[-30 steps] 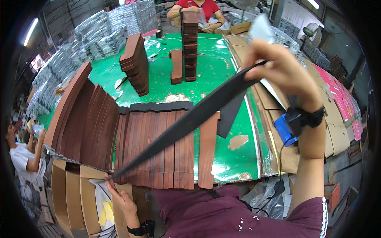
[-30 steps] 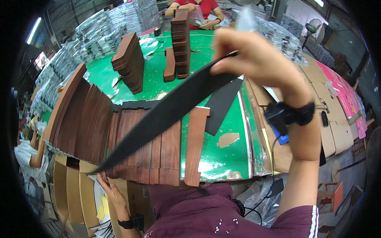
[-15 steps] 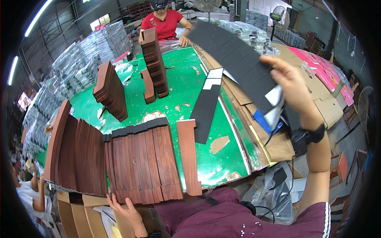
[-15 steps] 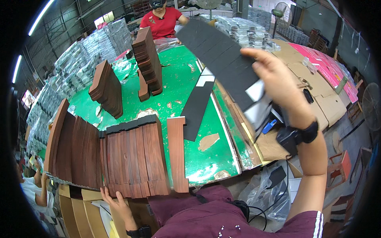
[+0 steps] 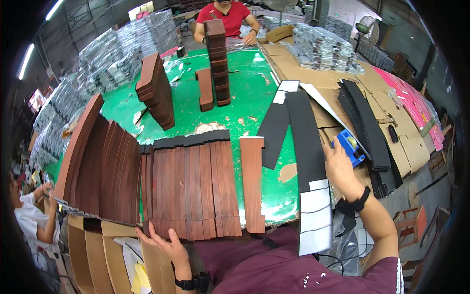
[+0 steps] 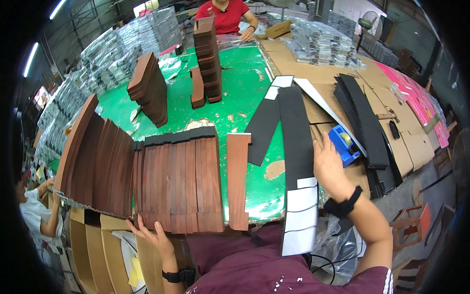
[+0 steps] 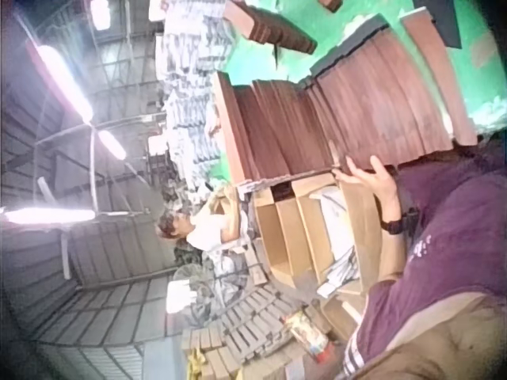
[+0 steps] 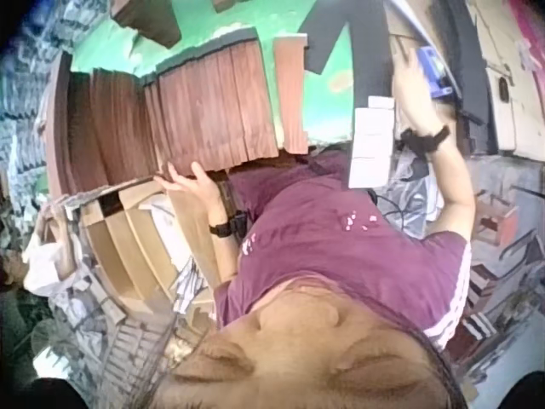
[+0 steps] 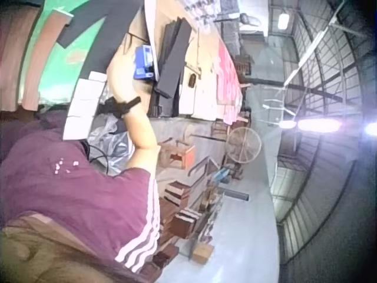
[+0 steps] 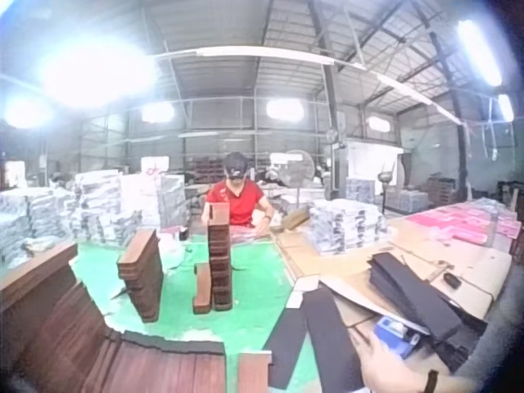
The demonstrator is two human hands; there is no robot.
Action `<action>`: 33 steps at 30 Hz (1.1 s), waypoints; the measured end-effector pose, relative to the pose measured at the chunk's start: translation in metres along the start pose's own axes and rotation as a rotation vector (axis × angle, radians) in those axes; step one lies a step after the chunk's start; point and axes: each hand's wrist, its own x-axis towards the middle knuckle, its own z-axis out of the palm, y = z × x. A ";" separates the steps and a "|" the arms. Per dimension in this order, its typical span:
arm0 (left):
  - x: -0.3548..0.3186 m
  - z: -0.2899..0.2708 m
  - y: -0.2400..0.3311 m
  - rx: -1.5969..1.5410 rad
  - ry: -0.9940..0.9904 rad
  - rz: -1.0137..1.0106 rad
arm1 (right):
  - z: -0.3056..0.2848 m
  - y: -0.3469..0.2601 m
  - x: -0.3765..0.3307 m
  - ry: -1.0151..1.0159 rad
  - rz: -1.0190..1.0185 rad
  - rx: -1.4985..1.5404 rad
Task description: Assembling and finishing small wooden slats onto a frame or panel using adhesive and edge strips.
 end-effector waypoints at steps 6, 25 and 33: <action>-0.004 0.006 -0.002 -0.055 0.034 0.017 | -0.032 -0.106 -0.057 -0.165 -0.524 0.640; -0.004 0.009 0.009 -0.156 0.048 -0.019 | 0.020 -0.178 -0.073 -0.123 -0.727 0.880; -0.007 0.021 0.014 -0.157 0.101 -0.040 | 0.023 -0.188 -0.065 -0.273 -0.743 0.922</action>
